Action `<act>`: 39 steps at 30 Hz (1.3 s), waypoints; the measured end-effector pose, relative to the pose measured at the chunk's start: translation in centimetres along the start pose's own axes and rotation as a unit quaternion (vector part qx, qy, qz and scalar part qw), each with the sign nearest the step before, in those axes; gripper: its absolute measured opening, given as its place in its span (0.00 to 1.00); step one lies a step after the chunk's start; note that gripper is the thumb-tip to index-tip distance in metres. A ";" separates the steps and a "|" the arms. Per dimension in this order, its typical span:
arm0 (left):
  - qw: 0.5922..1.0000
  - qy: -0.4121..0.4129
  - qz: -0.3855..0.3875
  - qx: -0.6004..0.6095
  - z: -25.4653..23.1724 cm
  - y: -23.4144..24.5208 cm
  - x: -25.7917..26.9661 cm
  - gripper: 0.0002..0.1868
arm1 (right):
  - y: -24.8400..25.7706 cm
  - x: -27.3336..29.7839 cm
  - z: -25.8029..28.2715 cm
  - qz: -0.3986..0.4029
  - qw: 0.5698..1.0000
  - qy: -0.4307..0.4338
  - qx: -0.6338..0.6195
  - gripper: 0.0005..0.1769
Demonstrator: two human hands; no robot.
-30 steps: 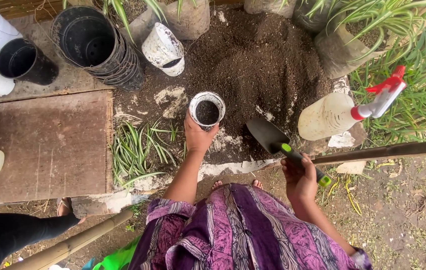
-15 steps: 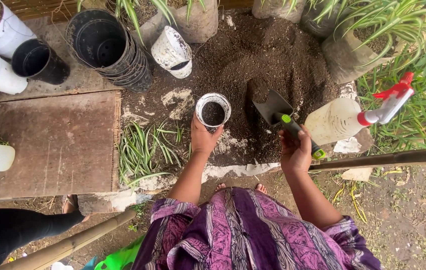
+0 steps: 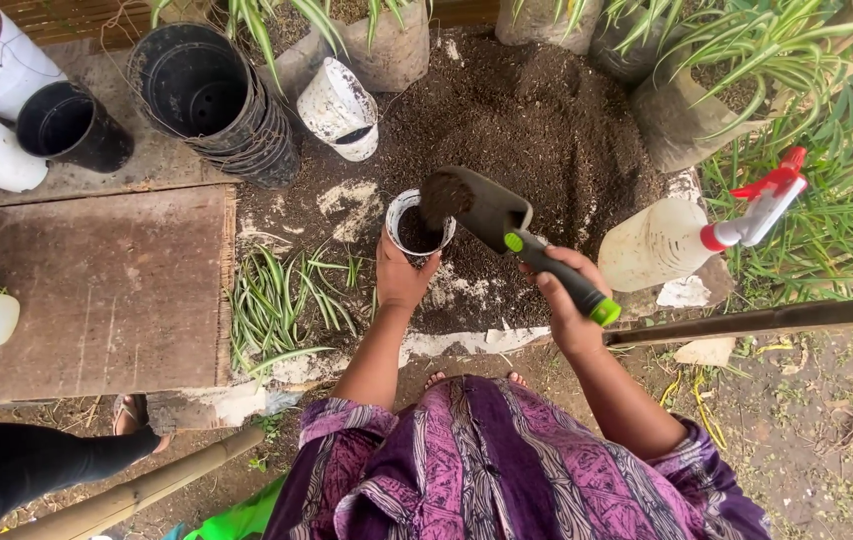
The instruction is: Planting small green shoots into a white plastic pot filled with soil using a hand trowel in a nursery setting.
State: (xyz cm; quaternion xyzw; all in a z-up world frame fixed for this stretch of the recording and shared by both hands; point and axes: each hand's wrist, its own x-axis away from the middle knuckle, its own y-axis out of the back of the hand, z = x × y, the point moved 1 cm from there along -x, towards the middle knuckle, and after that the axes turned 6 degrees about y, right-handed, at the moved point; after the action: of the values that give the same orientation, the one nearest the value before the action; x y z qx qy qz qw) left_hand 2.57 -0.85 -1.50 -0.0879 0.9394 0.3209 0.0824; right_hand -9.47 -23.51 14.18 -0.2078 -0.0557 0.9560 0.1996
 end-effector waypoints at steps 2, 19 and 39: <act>1.000 -0.001 -0.006 -0.005 0.4 -0.3 -0.1 0.57 | 0.3 0.0 0.1 0.008 1.000 0.017 0.010 0.19; 0.998 -0.036 -0.041 -0.031 0.1 -0.4 0.1 0.59 | 9.7 6.9 -3.9 -0.278 0.951 -0.123 -0.045 0.20; 0.992 -0.067 -0.106 -0.024 -1.0 -0.2 -0.3 0.57 | 5.6 -1.5 -7.9 -0.304 0.913 -0.190 -0.195 0.24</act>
State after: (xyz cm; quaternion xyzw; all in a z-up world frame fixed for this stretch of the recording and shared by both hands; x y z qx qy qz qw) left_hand 2.86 -1.57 -0.79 -0.1667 0.9093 0.3377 0.1769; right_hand -6.91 -29.08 6.57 -0.0297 -0.3382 0.8405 0.4222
